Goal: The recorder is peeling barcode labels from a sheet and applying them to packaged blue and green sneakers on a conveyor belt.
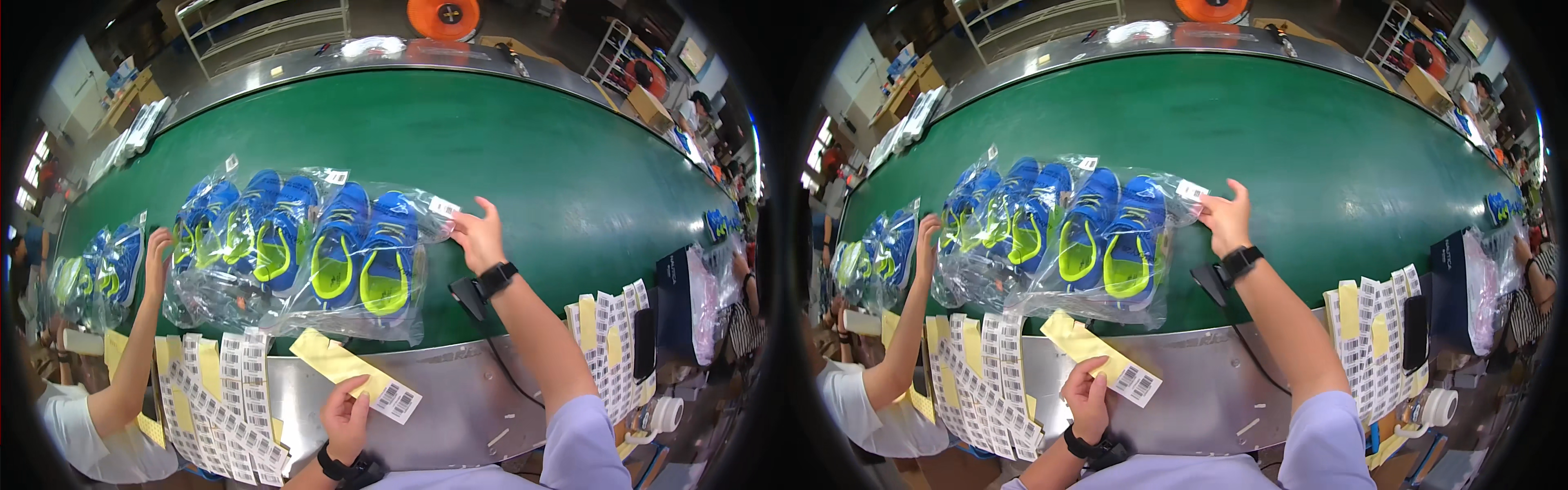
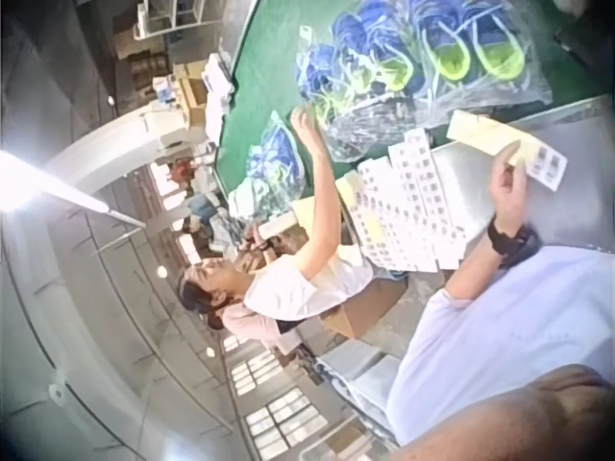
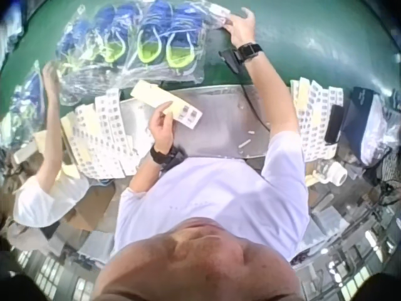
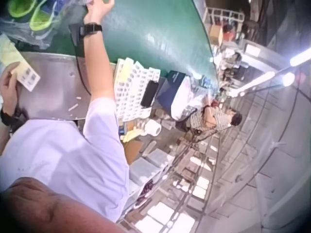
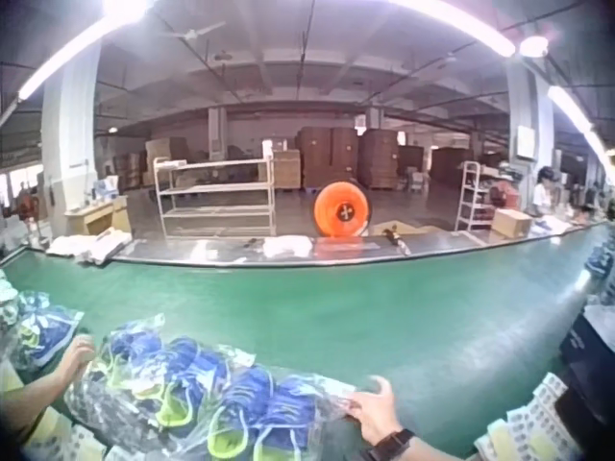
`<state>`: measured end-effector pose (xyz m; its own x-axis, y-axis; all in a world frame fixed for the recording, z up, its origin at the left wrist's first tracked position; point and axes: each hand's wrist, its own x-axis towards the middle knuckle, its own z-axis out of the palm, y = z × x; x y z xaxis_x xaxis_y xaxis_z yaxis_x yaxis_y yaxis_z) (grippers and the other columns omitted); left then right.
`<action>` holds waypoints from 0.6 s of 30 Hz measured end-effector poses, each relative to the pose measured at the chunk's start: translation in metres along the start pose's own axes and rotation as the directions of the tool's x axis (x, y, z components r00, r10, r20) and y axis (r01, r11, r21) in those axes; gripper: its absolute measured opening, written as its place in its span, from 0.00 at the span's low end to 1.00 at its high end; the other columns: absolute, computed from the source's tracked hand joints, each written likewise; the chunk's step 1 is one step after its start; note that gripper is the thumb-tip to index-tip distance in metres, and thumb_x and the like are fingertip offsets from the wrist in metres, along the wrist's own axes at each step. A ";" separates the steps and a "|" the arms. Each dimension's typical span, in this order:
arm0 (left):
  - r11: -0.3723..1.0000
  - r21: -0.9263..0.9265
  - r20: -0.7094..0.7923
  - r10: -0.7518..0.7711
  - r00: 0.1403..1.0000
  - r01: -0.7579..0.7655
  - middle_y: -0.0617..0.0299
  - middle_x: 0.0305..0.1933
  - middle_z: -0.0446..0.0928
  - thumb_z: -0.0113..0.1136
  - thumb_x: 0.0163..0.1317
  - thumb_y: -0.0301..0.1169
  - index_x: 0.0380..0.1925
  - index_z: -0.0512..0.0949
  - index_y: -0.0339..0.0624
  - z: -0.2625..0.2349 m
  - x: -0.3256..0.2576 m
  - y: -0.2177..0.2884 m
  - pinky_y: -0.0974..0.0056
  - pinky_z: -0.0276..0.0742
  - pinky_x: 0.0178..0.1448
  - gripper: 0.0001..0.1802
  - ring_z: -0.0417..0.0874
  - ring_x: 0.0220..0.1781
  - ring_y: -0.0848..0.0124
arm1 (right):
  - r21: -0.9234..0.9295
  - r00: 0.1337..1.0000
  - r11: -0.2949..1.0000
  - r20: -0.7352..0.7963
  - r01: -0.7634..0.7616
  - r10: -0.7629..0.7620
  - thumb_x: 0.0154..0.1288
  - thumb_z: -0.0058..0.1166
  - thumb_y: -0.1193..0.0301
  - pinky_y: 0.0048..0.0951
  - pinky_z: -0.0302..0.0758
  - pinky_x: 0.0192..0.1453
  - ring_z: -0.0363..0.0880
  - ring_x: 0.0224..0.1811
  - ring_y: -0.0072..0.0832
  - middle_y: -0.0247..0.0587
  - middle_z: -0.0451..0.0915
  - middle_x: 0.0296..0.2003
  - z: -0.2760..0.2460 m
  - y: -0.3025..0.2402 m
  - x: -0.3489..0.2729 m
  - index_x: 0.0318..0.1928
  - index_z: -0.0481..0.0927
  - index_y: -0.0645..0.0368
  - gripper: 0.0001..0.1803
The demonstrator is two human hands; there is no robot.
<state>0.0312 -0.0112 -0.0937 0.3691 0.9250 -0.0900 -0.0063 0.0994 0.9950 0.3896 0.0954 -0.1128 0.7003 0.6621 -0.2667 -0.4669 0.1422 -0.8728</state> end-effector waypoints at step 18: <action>0.964 -0.261 -0.201 -0.006 0.980 -0.048 0.60 0.44 0.80 0.52 0.69 0.24 0.50 0.77 0.34 0.004 0.020 0.002 0.72 0.74 0.48 0.12 0.79 0.43 0.78 | 0.047 0.852 0.987 0.513 -0.153 0.107 0.71 0.51 0.73 0.31 0.67 0.65 0.72 0.59 0.28 0.39 0.74 0.58 0.092 0.048 -0.036 0.63 0.66 0.65 0.23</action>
<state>0.0423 0.0055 -0.0937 0.1745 0.9793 -0.1025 -0.2668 0.1472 0.9525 0.2923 0.1456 -0.1077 0.2694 0.9566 -0.1111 -0.5935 0.0740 -0.8015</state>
